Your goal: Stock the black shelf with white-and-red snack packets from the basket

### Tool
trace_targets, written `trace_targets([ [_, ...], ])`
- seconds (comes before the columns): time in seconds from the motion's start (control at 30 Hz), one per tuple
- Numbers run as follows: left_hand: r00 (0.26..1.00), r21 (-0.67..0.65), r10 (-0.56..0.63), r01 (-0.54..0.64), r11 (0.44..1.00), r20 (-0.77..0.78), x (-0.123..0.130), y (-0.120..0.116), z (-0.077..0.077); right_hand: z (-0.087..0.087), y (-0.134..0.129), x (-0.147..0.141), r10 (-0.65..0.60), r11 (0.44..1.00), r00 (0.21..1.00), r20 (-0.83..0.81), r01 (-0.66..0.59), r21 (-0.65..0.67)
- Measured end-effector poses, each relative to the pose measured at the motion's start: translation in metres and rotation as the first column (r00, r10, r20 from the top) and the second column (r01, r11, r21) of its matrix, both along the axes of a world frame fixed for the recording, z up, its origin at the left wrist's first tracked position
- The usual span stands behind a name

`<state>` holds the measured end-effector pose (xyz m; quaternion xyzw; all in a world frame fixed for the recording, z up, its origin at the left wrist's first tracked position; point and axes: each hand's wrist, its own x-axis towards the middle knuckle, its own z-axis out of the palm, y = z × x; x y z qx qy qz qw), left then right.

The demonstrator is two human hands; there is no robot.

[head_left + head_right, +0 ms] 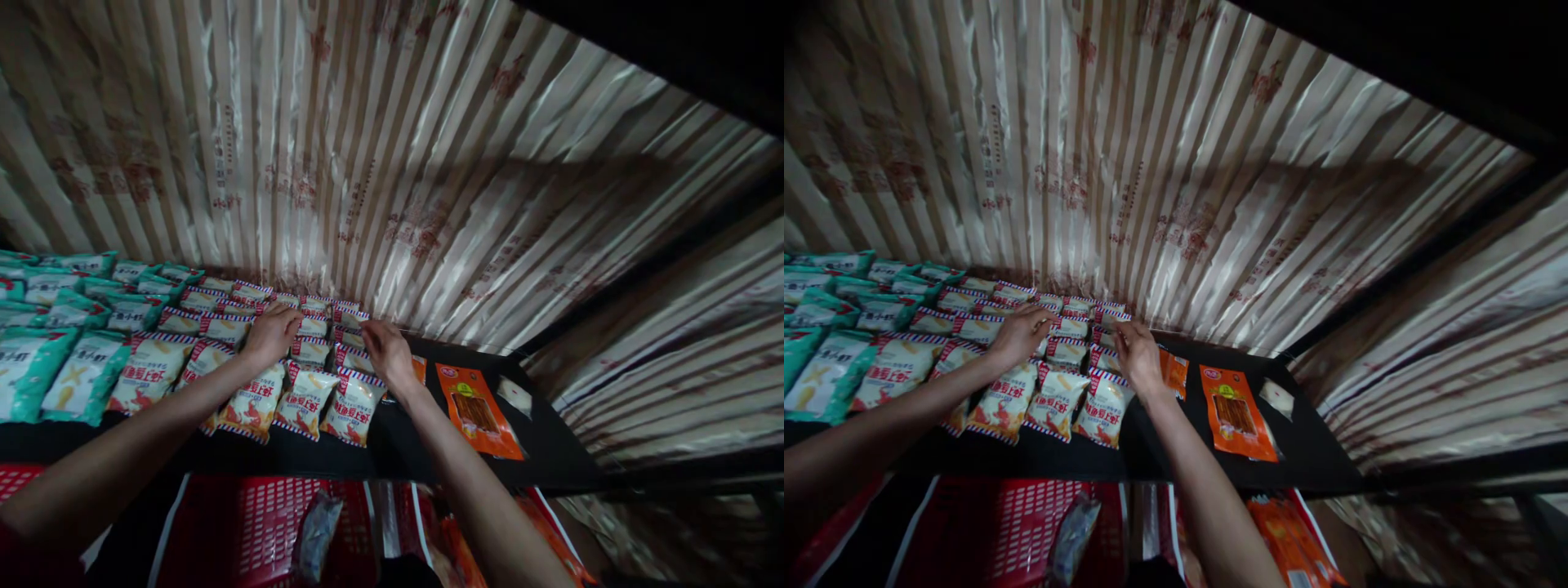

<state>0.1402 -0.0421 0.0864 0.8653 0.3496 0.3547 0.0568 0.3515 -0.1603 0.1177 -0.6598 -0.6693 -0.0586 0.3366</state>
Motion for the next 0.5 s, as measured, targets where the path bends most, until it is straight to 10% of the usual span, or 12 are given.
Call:
trace_targets([
  [0.23,0.940,-0.080,-0.100,0.078,0.994,-0.325,0.025,0.067,0.018,0.026,0.089,-0.014,0.196,0.894,0.919,0.342,-0.023,-0.448],
  [0.5,0.907,-0.176,-0.157,0.095,0.980,-0.390,0.046,0.110,0.000,0.011,0.140,-0.019,0.281,0.839,0.812,0.512,0.051,-0.542],
])
